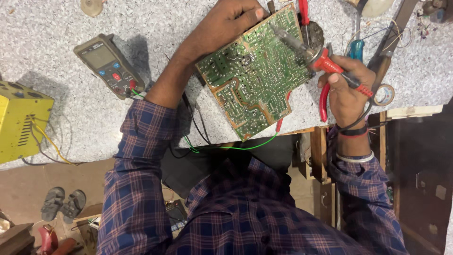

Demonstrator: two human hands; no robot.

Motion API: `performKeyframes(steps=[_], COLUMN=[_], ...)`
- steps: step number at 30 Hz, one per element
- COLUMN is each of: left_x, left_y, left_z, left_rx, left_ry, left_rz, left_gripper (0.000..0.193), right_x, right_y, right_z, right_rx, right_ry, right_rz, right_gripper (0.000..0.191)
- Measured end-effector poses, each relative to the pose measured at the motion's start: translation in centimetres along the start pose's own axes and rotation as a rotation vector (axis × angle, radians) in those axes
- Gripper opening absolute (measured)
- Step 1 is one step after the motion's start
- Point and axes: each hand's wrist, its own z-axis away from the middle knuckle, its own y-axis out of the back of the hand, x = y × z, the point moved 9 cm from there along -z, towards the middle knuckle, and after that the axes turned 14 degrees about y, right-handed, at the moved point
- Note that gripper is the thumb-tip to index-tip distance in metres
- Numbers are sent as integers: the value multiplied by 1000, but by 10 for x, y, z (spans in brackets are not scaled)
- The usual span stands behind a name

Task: The person tests a green circuit board with a multimeter, then uses a soldering iron to reflow solder on several joints. They remove a small black component with a screwdriver and place it on the table. The board remains on the workbench throughout.

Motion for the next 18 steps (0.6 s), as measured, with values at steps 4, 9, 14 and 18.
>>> performKeyframes(steps=[4, 9, 14, 18], left_x=[3, 2, 2, -5], left_y=[1, 0, -1, -4], left_z=[1, 2, 2, 0], left_rx=[18, 0, 0, -16], left_ry=[-32, -9, 8, 65], left_rz=[-30, -1, 7, 50], left_gripper=[38, 38, 39, 39], right_x=[0, -10, -29, -33], right_y=[-1, -6, -7, -9], right_z=[1, 2, -2, -3], right_rx=[3, -53, -214, -244], right_ry=[-6, 53, 168, 202], right_rz=[-37, 97, 435, 474], right_gripper=[36, 36, 33, 32])
